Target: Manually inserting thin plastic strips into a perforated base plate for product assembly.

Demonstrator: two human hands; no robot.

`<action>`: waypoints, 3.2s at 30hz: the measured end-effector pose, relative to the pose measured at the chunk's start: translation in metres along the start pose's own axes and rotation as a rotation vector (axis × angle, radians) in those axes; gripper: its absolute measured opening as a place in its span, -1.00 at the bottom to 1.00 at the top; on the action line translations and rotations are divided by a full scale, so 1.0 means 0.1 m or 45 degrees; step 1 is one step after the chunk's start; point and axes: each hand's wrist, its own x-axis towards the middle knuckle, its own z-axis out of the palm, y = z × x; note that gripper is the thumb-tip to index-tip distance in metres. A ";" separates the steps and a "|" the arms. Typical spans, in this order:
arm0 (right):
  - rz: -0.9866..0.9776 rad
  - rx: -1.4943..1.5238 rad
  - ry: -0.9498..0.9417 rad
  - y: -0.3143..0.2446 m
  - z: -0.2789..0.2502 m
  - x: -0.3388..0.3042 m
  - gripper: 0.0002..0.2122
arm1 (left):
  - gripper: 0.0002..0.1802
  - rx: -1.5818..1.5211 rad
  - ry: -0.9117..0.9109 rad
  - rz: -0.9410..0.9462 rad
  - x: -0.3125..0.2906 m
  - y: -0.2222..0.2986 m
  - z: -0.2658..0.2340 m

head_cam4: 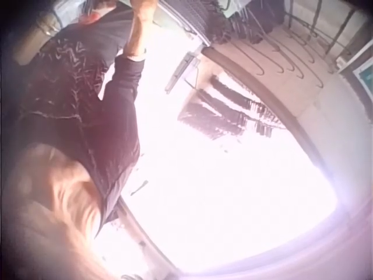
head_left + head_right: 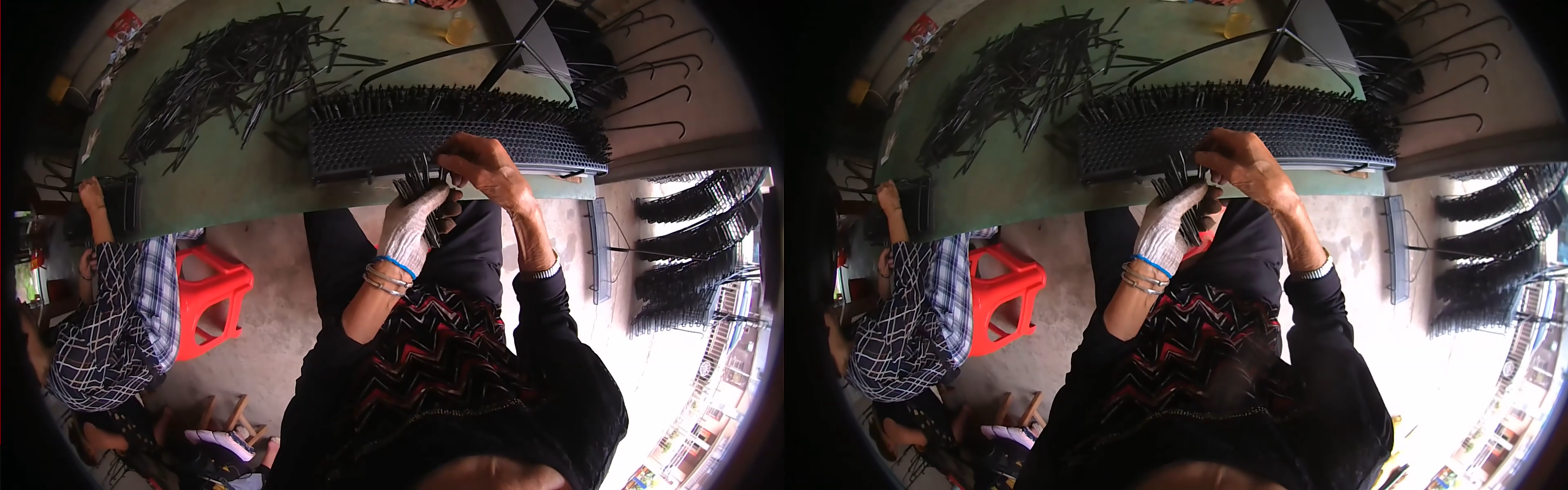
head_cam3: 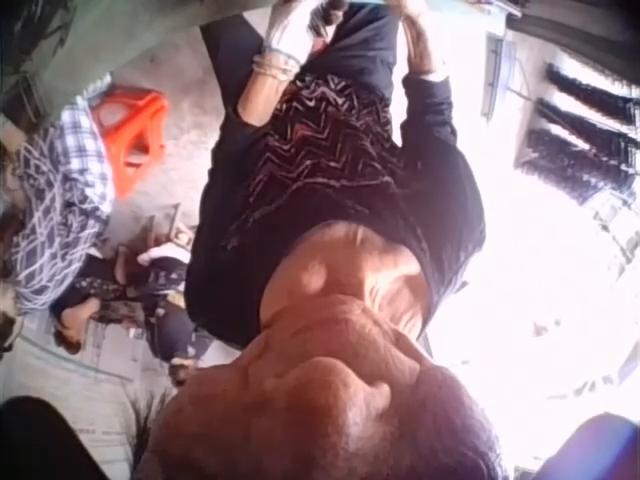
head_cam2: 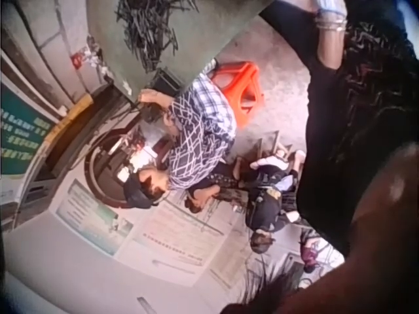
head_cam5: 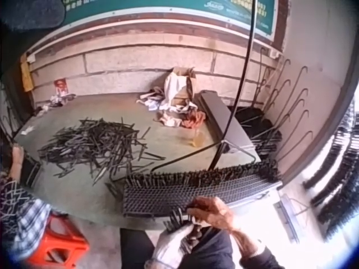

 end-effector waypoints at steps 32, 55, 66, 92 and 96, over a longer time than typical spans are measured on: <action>-0.431 -0.948 0.971 0.19 -0.04 0.49 -0.88 | -0.82 -0.264 0.167 -0.065 0.10 0.08 -0.03; -0.026 0.175 -0.012 0.06 0.04 0.17 -0.89 | -0.77 0.001 0.090 0.050 0.00 0.16 -0.01; -0.181 -0.026 0.575 0.00 0.02 0.14 -0.90 | -0.74 -0.170 0.133 -0.070 0.12 0.14 -0.09; -0.335 -1.051 0.908 0.21 0.06 0.53 -0.79 | -0.84 -0.111 0.163 -0.008 -0.01 0.10 -0.04; -0.444 -0.993 0.988 0.14 0.13 0.39 -0.71 | -0.82 -0.064 0.135 0.040 -0.04 0.11 -0.04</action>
